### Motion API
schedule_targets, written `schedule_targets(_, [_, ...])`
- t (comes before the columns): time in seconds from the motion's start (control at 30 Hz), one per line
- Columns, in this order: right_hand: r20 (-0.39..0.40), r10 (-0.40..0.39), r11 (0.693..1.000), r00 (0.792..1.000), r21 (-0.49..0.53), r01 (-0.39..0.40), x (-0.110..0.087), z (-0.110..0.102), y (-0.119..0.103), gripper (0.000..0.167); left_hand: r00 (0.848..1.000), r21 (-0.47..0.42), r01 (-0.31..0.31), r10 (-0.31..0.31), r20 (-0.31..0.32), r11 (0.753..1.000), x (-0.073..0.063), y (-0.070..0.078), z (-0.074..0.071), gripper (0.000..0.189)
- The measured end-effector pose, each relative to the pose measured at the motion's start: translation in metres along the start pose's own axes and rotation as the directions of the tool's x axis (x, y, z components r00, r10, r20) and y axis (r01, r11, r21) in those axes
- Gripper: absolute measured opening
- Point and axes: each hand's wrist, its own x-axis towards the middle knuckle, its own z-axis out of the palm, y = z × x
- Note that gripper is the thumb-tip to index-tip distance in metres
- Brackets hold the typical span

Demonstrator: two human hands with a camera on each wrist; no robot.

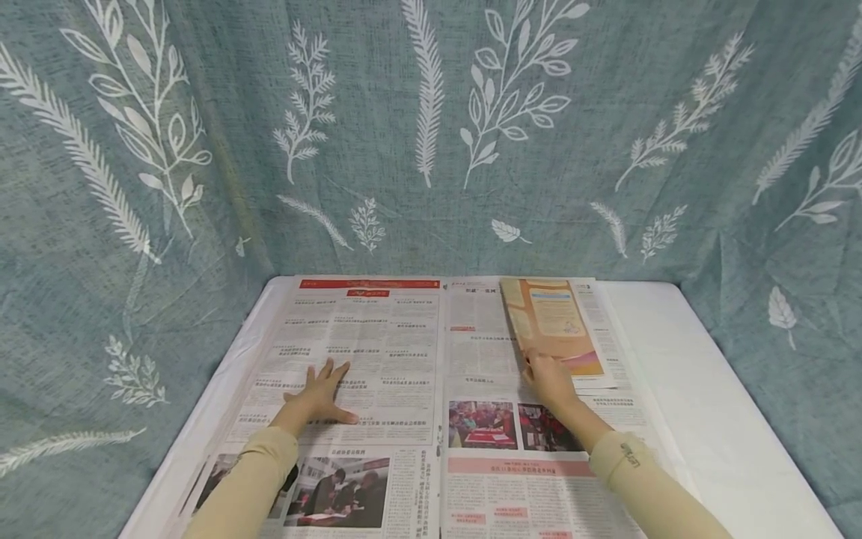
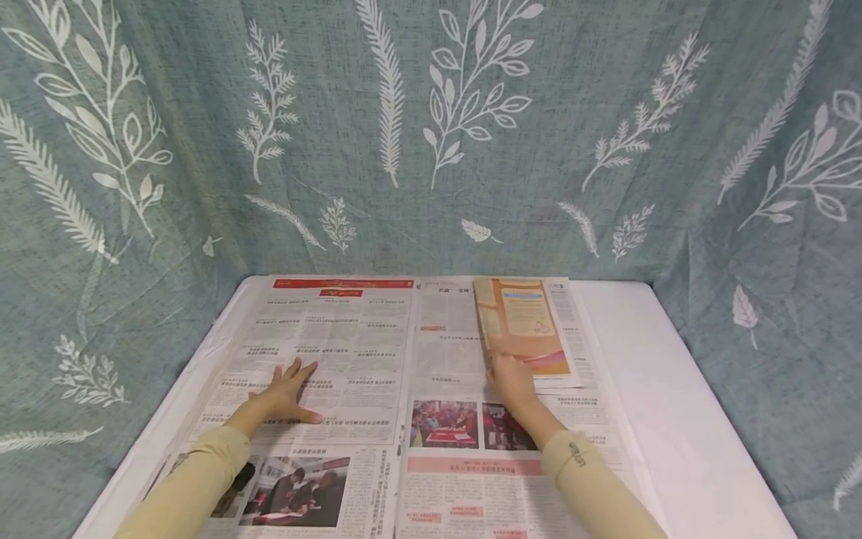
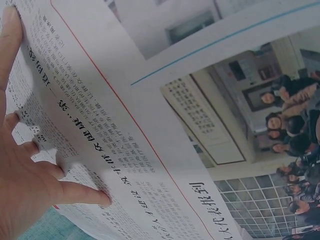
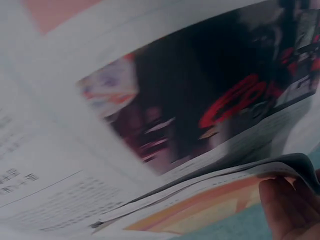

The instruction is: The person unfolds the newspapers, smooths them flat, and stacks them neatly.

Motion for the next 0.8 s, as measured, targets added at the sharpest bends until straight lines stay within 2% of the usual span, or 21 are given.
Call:
schedule_targets(0.17, [0.059, -0.043, 0.999, 0.997, -0.006, 0.044, 0.003, 0.001, -0.021, 0.014, 1.000, -0.007, -0.012, 0.012, -0.003, 1.000, -0.003, 0.000, -0.002, 0.114])
schedule_targets(0.3, [0.105, -0.087, 0.996, 0.991, 0.030, 0.084, 0.001, 0.006, -0.031, 0.012, 1.000, 0.001, -0.012, 0.012, -0.004, 1.000, -0.003, -0.001, -0.001, 0.114])
schedule_targets(0.4, [0.077, -0.146, 0.988, 0.986, 0.072, 0.140, -0.002, 0.018, -0.028, 0.011, 1.000, 0.001, -0.016, 0.016, -0.004, 1.000, -0.001, -0.003, 0.000, 0.115])
schedule_targets(0.43, [0.048, -0.181, 0.982, 0.982, 0.068, 0.178, -0.003, 0.031, -0.020, 0.011, 1.000, -0.001, -0.017, 0.017, -0.004, 1.000, -0.001, -0.003, 0.000, 0.116])
schedule_targets(0.53, [0.032, -0.214, 0.975, 0.976, 0.066, 0.212, -0.004, 0.043, -0.014, 0.012, 1.000, -0.003, -0.014, 0.014, -0.001, 1.000, -0.001, -0.005, 0.002, 0.116])
schedule_targets(0.63, [0.075, -0.188, 0.982, 0.979, 0.044, 0.185, -0.004, 0.040, -0.021, 0.016, 1.000, -0.004, -0.015, 0.015, -0.003, 1.000, -0.002, -0.006, 0.001, 0.116])
schedule_targets(0.67, [0.121, -0.152, 0.988, 0.981, 0.041, 0.148, -0.004, 0.028, -0.031, 0.018, 1.000, -0.004, -0.014, 0.014, -0.006, 1.000, -0.002, -0.006, 0.001, 0.116])
schedule_targets(0.8, [0.245, -0.075, 0.996, 0.967, 0.061, 0.062, -0.002, 0.013, -0.038, 0.019, 1.000, 0.042, -0.002, 0.002, -0.021, 0.999, -0.005, -0.002, 0.000, 0.113])
